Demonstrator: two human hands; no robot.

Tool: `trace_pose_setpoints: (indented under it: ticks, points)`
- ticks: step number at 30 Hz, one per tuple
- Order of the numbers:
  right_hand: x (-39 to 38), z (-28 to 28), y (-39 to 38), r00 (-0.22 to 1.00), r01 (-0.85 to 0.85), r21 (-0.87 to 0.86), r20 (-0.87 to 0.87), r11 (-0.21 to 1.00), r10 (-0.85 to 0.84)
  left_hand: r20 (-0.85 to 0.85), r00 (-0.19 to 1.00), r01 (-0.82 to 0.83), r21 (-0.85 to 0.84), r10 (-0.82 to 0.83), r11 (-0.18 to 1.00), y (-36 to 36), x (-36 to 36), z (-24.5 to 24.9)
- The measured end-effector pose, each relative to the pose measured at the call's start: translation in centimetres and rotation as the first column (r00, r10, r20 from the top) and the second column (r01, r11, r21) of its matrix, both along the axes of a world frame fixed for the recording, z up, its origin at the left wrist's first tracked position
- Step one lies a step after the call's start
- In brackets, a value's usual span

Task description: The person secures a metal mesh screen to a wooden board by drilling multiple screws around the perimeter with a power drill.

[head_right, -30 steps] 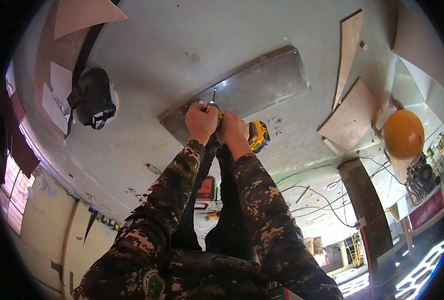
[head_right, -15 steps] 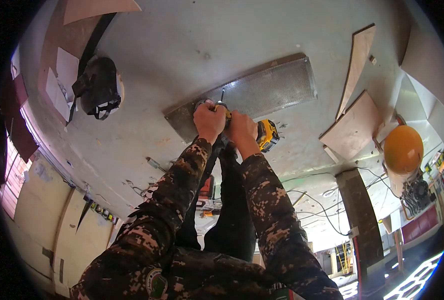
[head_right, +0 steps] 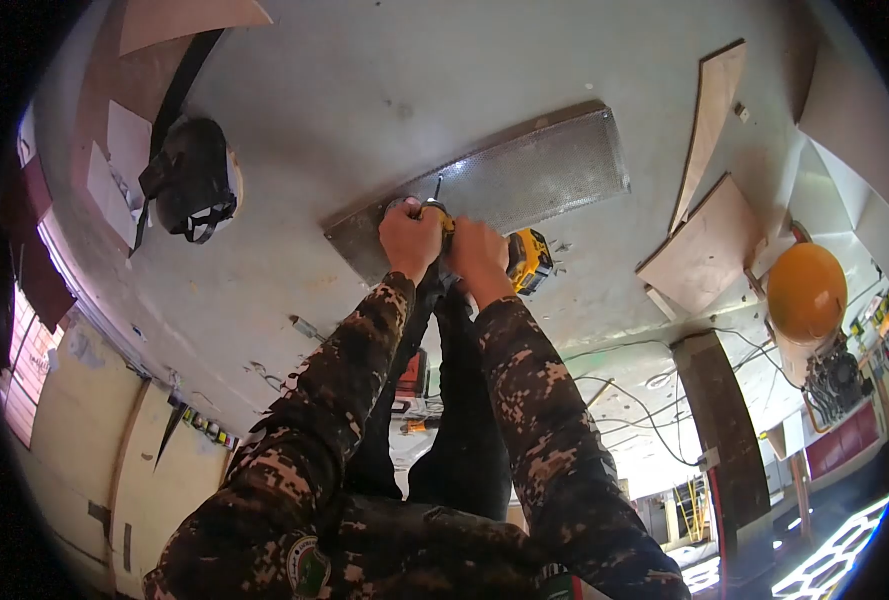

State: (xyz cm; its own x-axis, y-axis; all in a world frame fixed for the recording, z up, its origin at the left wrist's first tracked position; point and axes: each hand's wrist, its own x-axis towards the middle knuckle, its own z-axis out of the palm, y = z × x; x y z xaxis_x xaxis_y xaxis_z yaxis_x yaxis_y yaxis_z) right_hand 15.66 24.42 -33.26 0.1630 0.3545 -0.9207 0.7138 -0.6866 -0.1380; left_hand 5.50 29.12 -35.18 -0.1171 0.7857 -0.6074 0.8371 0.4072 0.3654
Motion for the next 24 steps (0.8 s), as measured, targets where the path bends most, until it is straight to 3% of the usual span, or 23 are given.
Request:
trace_pose_setpoints:
  ticks: [7,15,19,22,24]
  points:
    - [-0.5,-1.2,-0.3,0.998,0.063,-0.002,-0.014,0.998,-0.063,0.039,0.999,0.023,0.056,-0.025,0.998,0.3,0.0,0.0]
    - [-0.9,-0.8,-0.7,0.991,0.135,-0.021,-0.015,0.991,-0.136,0.009,0.988,0.153,-0.015,-0.153,0.988,1.1,0.3,1.0]
    - [-1.1,-0.9,-0.6,0.992,0.129,-0.015,-0.017,0.992,-0.129,0.007,0.983,0.184,0.064,-0.185,0.981,0.8,0.1,0.6]
    - [-1.0,-0.8,-0.7,0.993,0.117,-0.010,-0.011,0.993,-0.117,0.019,0.990,0.141,-0.013,-0.140,0.990,1.1,0.2,1.0]
    - [-0.9,-0.9,-0.7,0.993,0.117,-0.002,-0.006,0.993,-0.117,0.051,0.998,-0.015,-0.165,0.023,0.986,1.2,0.4,1.0]
